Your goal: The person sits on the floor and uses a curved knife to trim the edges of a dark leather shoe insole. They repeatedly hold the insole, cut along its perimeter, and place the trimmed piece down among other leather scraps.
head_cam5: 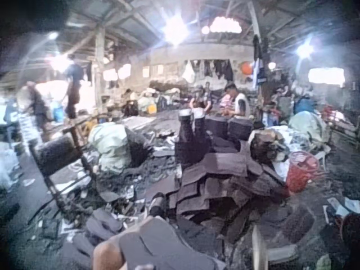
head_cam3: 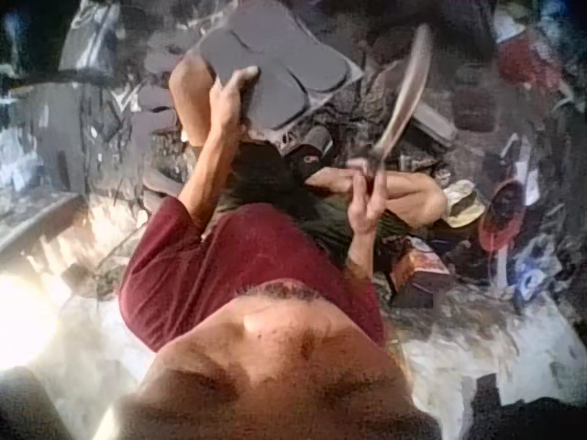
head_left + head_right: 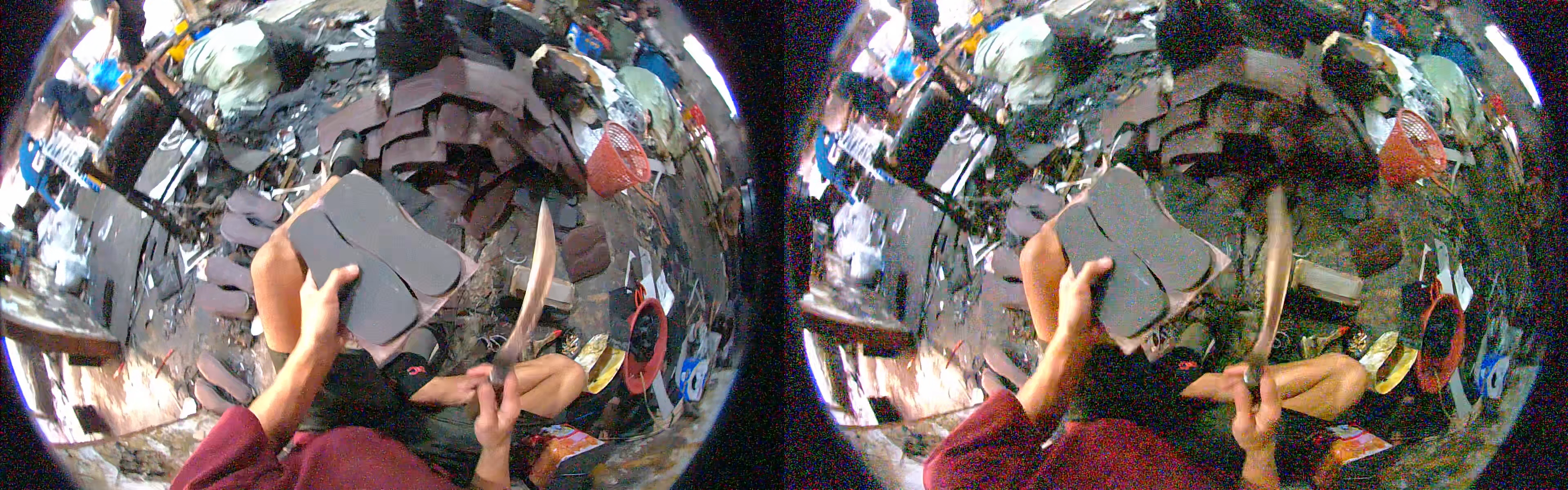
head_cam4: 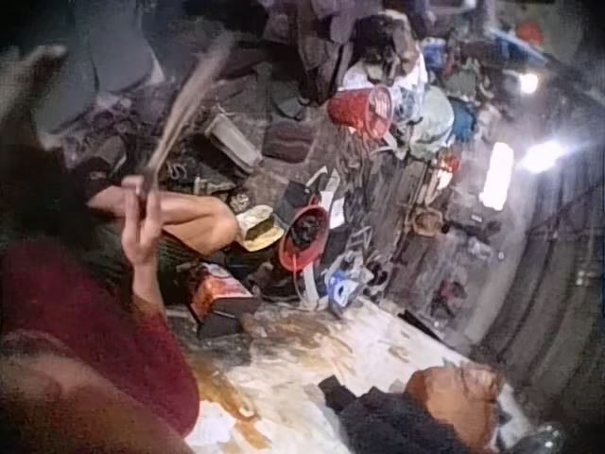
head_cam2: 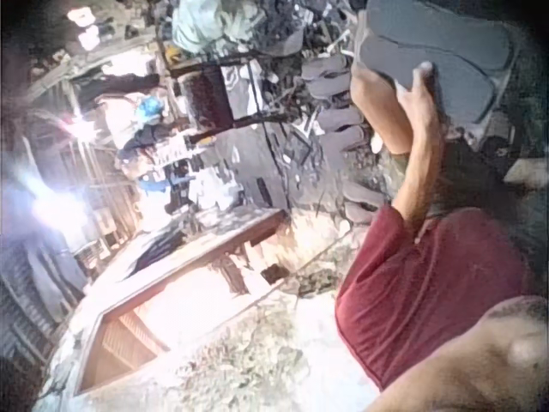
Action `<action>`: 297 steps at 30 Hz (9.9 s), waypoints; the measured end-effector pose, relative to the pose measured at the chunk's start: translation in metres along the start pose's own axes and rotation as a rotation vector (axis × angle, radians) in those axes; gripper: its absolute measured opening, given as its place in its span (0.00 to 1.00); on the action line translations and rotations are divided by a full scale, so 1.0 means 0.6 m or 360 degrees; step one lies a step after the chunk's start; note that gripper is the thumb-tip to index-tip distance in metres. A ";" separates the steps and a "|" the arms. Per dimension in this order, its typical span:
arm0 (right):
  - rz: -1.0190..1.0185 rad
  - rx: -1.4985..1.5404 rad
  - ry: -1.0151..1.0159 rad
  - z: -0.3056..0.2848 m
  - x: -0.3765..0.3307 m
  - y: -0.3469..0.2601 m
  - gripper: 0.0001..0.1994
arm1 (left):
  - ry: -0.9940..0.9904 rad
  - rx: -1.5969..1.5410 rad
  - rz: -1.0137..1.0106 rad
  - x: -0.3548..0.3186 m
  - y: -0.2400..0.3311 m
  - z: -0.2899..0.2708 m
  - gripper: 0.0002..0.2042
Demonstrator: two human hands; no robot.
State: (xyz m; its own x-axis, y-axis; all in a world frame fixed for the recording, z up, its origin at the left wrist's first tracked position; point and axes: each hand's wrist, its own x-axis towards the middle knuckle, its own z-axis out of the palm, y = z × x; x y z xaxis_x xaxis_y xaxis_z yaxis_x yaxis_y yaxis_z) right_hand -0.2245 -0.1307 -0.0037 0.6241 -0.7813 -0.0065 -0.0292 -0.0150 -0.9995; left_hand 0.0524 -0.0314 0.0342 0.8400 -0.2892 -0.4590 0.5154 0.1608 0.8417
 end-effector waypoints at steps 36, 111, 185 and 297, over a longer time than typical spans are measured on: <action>0.0207 -0.0455 -0.0836 0.100 0.107 0.046 0.26 | -0.0323 0.0511 -0.0019 -0.001 -0.008 -0.093 0.35; -0.0615 -0.0797 0.0088 0.077 0.020 0.007 0.18 | -0.0542 -0.0598 -0.0196 -0.028 0.006 0.093 0.14; -0.0280 -0.0905 -0.1984 0.215 0.306 -0.114 0.26 | -0.1177 0.0756 -0.0662 -0.024 0.033 -0.130 0.25; -0.0348 -0.0840 -0.0493 0.150 0.062 0.023 0.19 | -0.0518 -0.0116 -0.0670 -0.032 0.027 -0.142 0.16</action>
State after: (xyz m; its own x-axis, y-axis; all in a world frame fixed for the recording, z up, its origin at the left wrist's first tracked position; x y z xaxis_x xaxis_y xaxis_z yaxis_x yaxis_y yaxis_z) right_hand -0.1312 -0.1039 -0.0209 0.8533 -0.5102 0.1076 -0.2062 -0.5197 -0.8291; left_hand 0.0591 0.0568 0.0322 0.4683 -0.6184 -0.6311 0.8164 0.0295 0.5768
